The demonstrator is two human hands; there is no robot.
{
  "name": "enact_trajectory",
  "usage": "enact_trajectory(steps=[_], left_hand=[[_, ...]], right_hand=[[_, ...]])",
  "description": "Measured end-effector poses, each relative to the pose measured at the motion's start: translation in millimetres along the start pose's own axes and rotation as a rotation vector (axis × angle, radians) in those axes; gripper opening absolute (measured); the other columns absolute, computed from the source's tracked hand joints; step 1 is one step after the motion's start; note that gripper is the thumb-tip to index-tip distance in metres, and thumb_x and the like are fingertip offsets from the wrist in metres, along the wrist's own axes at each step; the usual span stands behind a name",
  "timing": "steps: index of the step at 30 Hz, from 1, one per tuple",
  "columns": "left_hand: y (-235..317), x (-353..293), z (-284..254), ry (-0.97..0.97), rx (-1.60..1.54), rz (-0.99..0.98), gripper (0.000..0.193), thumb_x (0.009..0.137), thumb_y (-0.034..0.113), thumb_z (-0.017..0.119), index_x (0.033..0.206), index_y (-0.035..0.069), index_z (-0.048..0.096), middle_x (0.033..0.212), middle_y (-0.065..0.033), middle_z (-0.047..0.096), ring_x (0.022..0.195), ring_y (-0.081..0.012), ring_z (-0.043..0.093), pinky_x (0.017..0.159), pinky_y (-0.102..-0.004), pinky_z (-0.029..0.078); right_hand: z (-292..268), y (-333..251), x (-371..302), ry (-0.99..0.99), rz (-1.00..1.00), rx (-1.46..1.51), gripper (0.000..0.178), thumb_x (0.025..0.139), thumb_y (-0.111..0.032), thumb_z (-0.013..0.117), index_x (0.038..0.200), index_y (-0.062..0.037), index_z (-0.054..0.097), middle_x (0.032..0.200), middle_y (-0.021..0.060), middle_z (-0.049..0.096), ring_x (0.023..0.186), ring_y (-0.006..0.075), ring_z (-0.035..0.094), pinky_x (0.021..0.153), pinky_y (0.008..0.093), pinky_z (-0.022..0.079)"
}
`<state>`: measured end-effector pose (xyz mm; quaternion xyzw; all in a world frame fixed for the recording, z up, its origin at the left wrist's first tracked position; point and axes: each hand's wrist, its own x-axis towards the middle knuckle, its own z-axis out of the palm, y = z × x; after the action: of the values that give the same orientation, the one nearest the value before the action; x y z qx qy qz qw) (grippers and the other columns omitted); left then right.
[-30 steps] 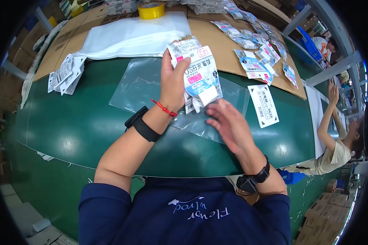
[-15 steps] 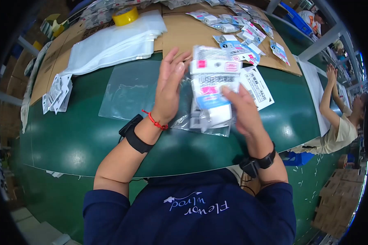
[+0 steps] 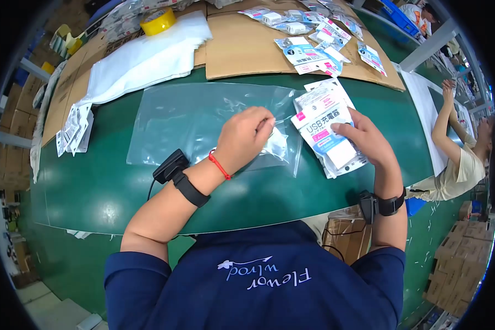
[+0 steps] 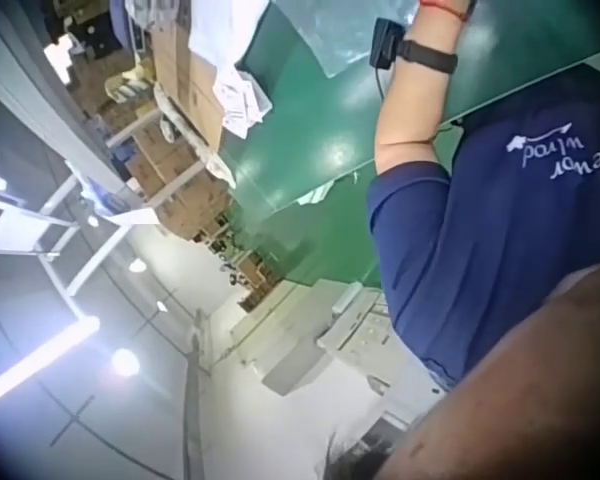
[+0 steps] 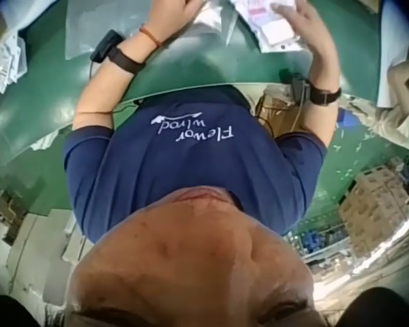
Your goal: The person picks up a plastic bag and places it on the table, then packs several USB chargers into it one at a time. Finally, they place a paper label inside the bag and set the completed package aside.
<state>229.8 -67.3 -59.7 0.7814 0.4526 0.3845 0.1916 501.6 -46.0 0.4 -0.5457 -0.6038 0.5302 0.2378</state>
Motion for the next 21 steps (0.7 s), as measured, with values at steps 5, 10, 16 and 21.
enact_trajectory(steps=[5, 10, 16, 21], left_hand=[[8, 0, -2, 0.161, -0.055, 0.070, 0.005, 0.079, 0.003, 0.063, 0.083, 0.002, 0.060, 0.078, -0.0092, 0.059, 0.072, -0.0270, 0.057, 0.065, -0.0342, 0.045], [14, 0, 2, 0.203, -0.059, 0.319, 0.006, 0.078, 0.004, 0.064, 0.082, 0.003, 0.059, 0.080, -0.0100, 0.059, 0.074, -0.0275, 0.058, 0.066, -0.0352, 0.046], [11, 0, -9, 0.263, -0.116, 0.311, 0.007, 0.078, 0.003, 0.063, 0.084, 0.003, 0.060, 0.082, -0.0114, 0.059, 0.076, -0.0284, 0.057, 0.067, -0.0348, 0.046], [12, -2, -9, 0.173, -0.205, 0.231, 0.007, 0.082, 0.003, 0.061, 0.089, -0.001, 0.061, 0.093, -0.0128, 0.062, 0.085, -0.0257, 0.060, 0.075, -0.0319, 0.047]], right_hand=[[1, -5, 0, -0.154, 0.023, -0.113, 0.042, 0.086, -0.020, 0.063, 0.121, 0.0019, 0.053, 0.102, 0.0060, 0.064, 0.086, 0.0089, 0.059, 0.075, 0.0228, 0.048], [15, -17, 5, -0.391, 0.093, -0.091, 0.043, 0.086, -0.021, 0.064, 0.121, 0.0019, 0.054, 0.102, 0.0046, 0.065, 0.087, 0.0085, 0.059, 0.076, 0.0230, 0.048], [17, -27, 5, -0.297, 0.188, 0.126, 0.036, 0.085, -0.020, 0.064, 0.114, 0.0007, 0.058, 0.094, 0.0033, 0.067, 0.078, 0.0065, 0.060, 0.068, 0.0216, 0.048], [21, -27, 5, -0.445, 0.123, 0.024, 0.037, 0.085, -0.021, 0.065, 0.114, 0.0011, 0.058, 0.095, 0.0031, 0.067, 0.081, 0.0068, 0.061, 0.070, 0.0209, 0.048]])
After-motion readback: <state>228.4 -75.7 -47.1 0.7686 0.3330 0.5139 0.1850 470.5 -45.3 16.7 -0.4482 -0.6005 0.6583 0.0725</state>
